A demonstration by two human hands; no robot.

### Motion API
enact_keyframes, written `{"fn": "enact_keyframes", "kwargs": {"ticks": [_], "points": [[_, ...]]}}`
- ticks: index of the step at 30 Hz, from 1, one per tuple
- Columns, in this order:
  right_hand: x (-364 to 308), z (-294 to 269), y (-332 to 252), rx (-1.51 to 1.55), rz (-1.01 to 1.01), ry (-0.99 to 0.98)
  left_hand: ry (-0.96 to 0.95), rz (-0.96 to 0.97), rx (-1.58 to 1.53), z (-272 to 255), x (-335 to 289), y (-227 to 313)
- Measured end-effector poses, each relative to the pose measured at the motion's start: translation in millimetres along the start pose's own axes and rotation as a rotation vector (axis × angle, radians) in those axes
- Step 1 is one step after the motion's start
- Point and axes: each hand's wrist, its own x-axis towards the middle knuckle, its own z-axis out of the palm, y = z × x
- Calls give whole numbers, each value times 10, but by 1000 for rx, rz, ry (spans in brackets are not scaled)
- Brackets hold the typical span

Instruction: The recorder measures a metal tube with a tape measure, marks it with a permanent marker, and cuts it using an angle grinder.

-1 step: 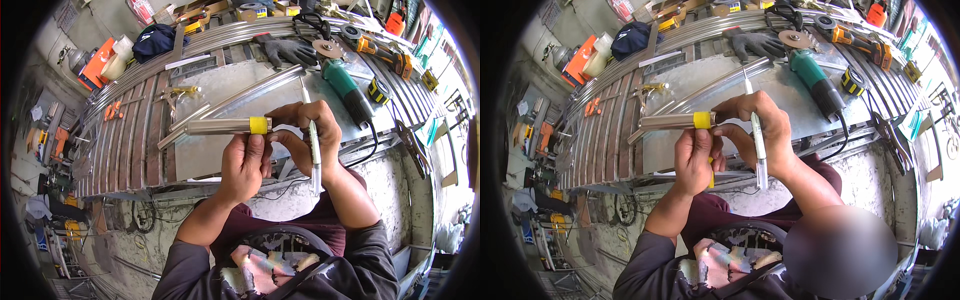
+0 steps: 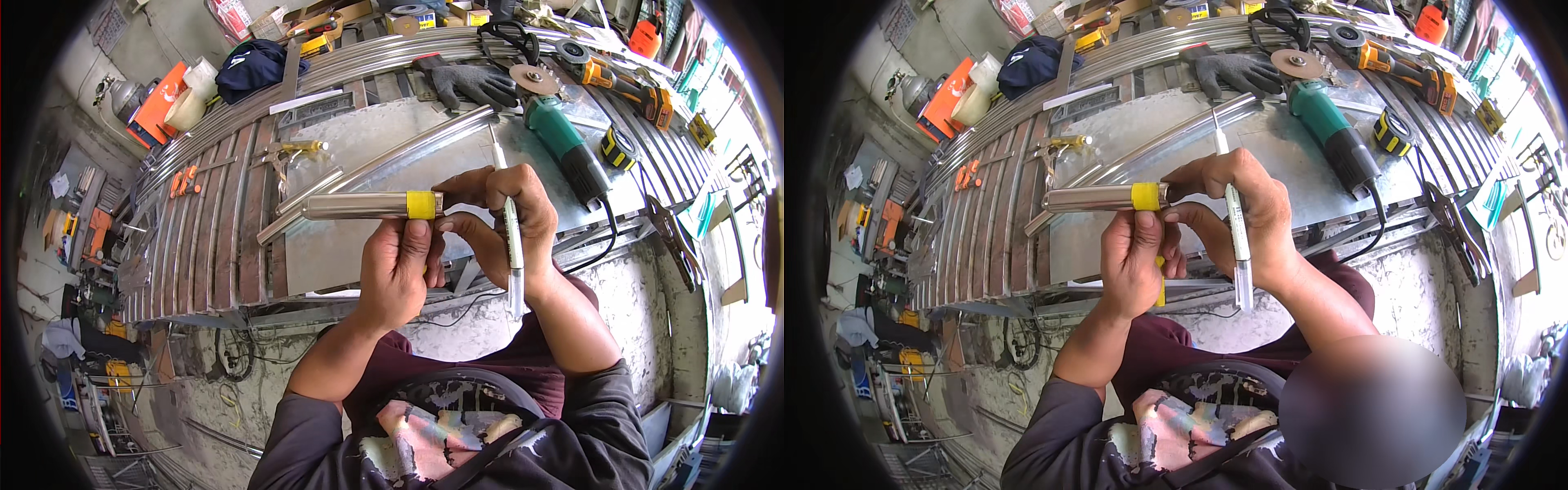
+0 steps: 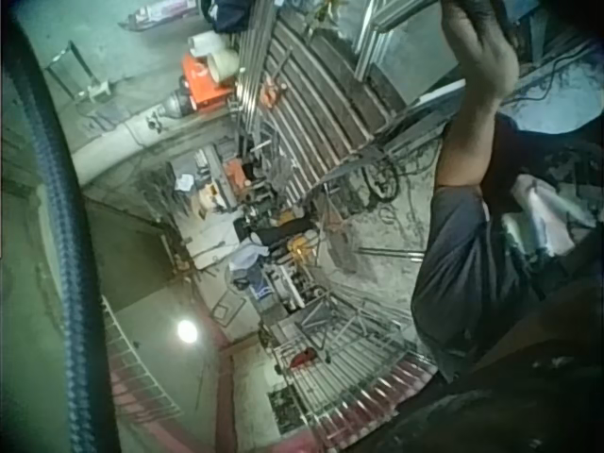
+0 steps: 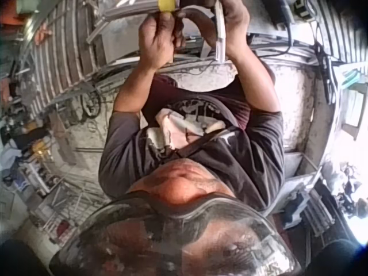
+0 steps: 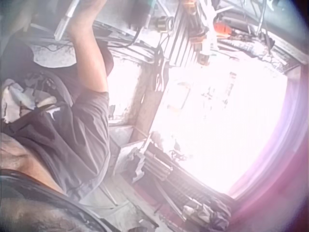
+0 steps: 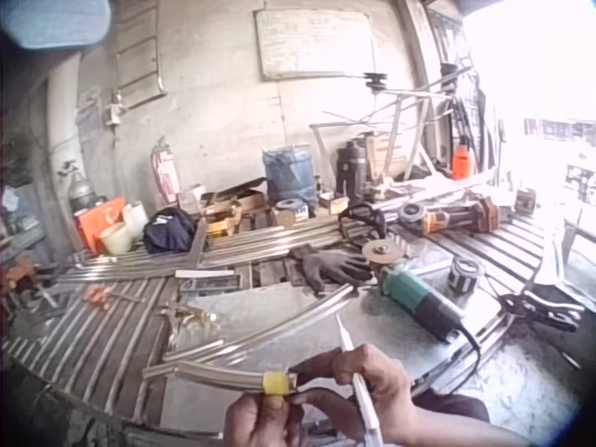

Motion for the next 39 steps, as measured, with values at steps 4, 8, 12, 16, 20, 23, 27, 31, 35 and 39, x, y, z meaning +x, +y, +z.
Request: {"fn": "enact_keyframes", "kwargs": {"ticks": [4, 8, 12, 16, 20, 23, 27, 31, 35, 39], "points": [[17, 8, -69, 5, 2, -6, 0, 110, -61, -7, 37, -23], [30, 11, -47, 9, -4, 3, 36, 143, -49, -8, 47, 17], [36, 16, -82, -31, -17, -11, 47, 82, -39, -1, 35, 48], [46, 37, -112, -46, -69, -25, 78, 276, 87, 16, 16, -9], [56, 22, -123, -57, -89, -42, 108, 339, 171, 3, 22, -30], [50, 25, -110, -16, -71, -27, 77, 322, 179, -30, 14, 2], [37, 20, -98, 25, -56, -18, 62, 249, 121, -18, 12, 70], [42, -46, -100, -57, 6, -69, 43, 188, 32, -13, 25, 65], [64, -36, -139, 64, 133, -96, 119, 211, 155, 31, -3, 77], [88, -2, -179, 148, 165, -44, 172, 236, 283, -9, 11, 60]]}}
